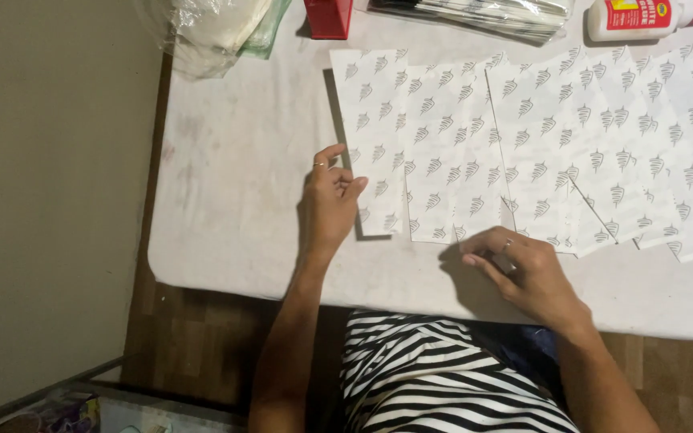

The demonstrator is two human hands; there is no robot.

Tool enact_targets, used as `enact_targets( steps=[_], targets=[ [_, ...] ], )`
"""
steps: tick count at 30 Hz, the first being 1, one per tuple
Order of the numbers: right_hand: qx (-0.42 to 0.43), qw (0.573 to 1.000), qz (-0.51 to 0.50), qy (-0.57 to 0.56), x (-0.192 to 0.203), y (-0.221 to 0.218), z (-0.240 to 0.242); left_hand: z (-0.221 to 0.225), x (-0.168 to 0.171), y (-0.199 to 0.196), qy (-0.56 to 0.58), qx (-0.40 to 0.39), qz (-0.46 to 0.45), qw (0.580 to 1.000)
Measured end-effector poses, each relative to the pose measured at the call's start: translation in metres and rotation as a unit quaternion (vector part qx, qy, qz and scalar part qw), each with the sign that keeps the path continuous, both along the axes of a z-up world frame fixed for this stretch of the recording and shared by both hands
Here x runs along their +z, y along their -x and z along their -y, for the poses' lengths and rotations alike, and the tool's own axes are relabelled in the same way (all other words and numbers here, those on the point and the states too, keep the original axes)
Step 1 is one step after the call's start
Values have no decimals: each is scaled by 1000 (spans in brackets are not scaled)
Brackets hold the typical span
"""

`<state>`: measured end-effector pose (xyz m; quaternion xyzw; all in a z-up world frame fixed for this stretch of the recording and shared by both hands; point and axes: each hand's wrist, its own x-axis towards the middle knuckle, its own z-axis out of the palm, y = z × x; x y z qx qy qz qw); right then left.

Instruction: The person is organizing and stacking printed paper forms on a white table, ensuring they are aligned.

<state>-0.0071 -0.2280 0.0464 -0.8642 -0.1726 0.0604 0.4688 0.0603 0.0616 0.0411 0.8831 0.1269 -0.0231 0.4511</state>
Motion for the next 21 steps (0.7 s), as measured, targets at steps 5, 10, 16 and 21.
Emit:
enact_targets(
  steps=[5, 10, 16, 21],
  targets=[
    [2, 996, 85, -37, -6, -10, -37, 11, -20, 4, -28, -12, 71, 997],
    [17, 982, 185, -43, -14, -21, -72, -4, -21, 28, -158, -28, 257, 953],
    [61, 974, 217, 5, -7, -27, -90, -23, -37, 58, -72, -262, 275, 922],
    [54, 974, 217, 33, -22, -29, -92, -26, -51, 54, -96, -261, 297, 914]
  ],
)
